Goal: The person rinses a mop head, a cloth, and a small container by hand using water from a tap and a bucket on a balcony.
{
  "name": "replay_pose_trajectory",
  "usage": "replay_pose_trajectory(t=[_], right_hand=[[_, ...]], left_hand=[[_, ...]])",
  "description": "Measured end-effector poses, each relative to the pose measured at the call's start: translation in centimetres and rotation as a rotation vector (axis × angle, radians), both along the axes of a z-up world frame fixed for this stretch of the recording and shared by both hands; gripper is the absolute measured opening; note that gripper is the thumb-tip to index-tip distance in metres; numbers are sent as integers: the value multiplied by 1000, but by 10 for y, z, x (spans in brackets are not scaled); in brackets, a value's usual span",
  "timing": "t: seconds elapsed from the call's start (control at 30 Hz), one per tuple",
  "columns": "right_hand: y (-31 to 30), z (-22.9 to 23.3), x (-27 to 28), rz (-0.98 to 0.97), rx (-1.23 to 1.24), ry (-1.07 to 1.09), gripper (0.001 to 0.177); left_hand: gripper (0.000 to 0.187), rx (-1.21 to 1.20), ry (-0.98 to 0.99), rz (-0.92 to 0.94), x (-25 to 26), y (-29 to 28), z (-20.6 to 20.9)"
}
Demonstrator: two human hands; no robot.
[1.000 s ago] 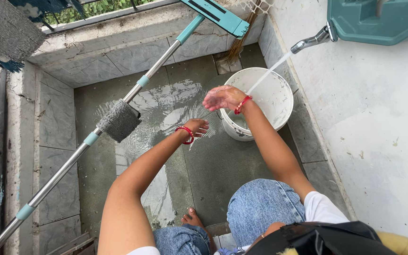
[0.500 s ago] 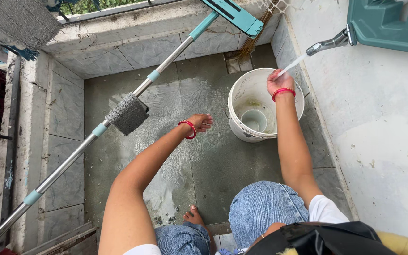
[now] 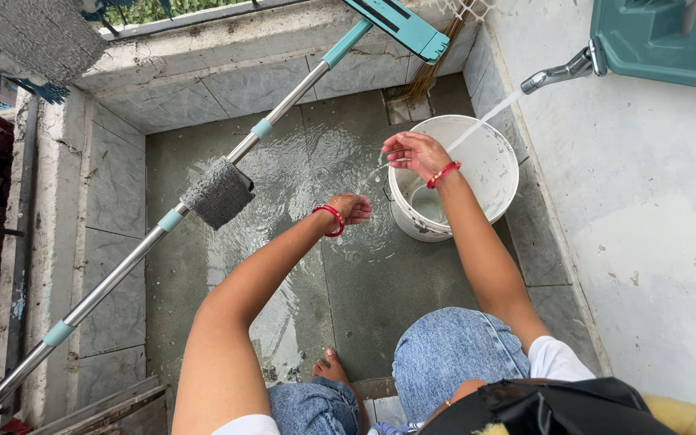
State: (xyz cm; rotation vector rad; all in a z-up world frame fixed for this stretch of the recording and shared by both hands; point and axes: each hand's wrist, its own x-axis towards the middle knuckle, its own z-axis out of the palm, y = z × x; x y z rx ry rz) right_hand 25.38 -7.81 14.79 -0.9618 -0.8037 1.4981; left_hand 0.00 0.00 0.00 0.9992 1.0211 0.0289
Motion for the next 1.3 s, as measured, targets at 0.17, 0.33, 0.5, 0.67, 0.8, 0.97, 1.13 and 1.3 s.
replay_pose_trajectory(t=[0.17, 0.33, 0.5, 0.67, 0.8, 0.97, 1.13, 1.3], right_hand=[[-1, -50, 101, -628, -131, 819, 25], [2, -42, 118, -562, 42, 1064, 22], [1, -2, 29, -34, -87, 543, 31], [-24, 22, -72, 318, -44, -386, 27], [-12, -7, -19, -4, -62, -154, 24], [-15, -61, 94, -545, -56, 838, 13], [-17, -73, 108, -782, -185, 969, 16], [6, -61, 102, -749, -171, 1007, 15]], left_hand=[[27, 67, -120, 44, -15, -4, -2], [42, 317, 132, 22, -10, -8, -3], [58, 497, 378, -20, 11, -10, -6], [54, 121, 101, -44, 14, -21, 16], [58, 88, -59, -108, -4, -29, 14], [49, 57, 17, -132, -37, -23, -6], [46, 43, 98, -145, -50, -21, -7], [43, 27, 81, -138, -44, -28, -4]])
